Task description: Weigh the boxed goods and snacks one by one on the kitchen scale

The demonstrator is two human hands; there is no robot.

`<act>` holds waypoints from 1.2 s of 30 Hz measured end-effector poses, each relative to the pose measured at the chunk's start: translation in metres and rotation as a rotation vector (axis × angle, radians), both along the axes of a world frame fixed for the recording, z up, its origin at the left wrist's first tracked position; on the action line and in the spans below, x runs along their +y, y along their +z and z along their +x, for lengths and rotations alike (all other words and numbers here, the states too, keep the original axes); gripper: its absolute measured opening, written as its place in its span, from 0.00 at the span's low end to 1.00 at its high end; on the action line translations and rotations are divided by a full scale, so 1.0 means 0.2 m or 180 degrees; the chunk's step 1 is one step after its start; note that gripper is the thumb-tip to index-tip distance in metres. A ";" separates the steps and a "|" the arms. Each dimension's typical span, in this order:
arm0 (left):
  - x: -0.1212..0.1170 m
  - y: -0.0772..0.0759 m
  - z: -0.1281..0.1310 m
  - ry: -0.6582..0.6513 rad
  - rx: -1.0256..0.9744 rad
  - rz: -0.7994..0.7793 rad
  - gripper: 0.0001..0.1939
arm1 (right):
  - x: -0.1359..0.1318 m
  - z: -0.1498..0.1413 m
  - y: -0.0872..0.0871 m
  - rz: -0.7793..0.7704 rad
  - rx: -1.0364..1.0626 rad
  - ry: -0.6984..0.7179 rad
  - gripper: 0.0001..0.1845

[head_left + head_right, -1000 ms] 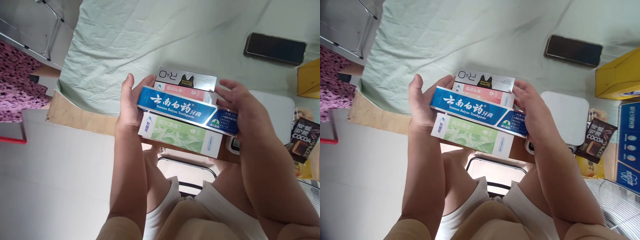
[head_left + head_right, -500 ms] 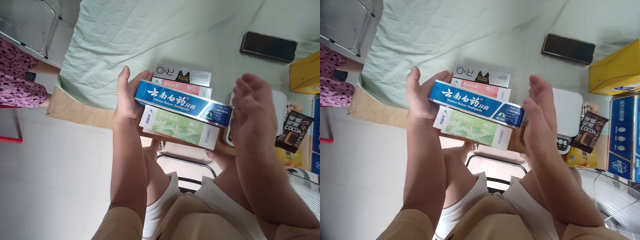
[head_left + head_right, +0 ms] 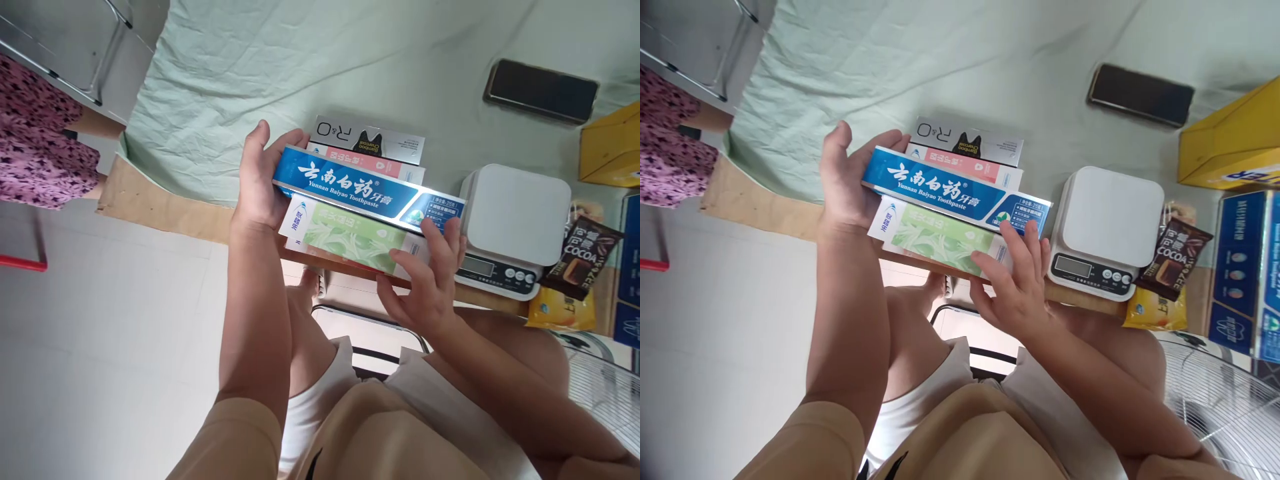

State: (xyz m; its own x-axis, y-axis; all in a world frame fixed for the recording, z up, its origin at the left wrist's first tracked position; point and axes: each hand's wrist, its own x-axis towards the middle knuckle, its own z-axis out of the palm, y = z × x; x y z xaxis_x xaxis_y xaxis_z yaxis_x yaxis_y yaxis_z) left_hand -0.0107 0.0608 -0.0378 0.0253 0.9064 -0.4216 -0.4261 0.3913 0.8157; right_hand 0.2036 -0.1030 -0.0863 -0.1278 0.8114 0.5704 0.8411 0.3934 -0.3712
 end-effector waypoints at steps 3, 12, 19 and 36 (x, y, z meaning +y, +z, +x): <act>-0.01 -0.01 0.00 0.0009 0.0092 0.0085 0.36 | 0.02 0.00 -0.01 0.0006 -0.0030 -0.0057 0.28; 0.00 -0.02 -0.01 0.0052 0.0203 0.0202 0.36 | -0.05 0.12 0.07 0.0670 0.0358 0.0626 0.18; -0.03 0.00 0.01 0.0077 0.0212 0.0244 0.34 | -0.05 0.07 0.01 -0.0178 0.0364 0.0342 0.18; -0.04 0.00 -0.02 0.0042 -0.0011 0.0205 0.37 | 0.06 0.08 0.05 -0.0868 0.0489 0.0089 0.22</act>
State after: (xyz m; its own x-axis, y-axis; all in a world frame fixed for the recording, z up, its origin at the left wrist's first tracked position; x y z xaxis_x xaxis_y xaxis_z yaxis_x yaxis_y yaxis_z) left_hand -0.0140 0.0530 -0.0374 0.0146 0.9319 -0.3624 -0.4338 0.3325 0.8374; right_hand 0.2189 -0.0919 -0.0766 -0.0815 0.9345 0.3465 0.7573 0.2841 -0.5881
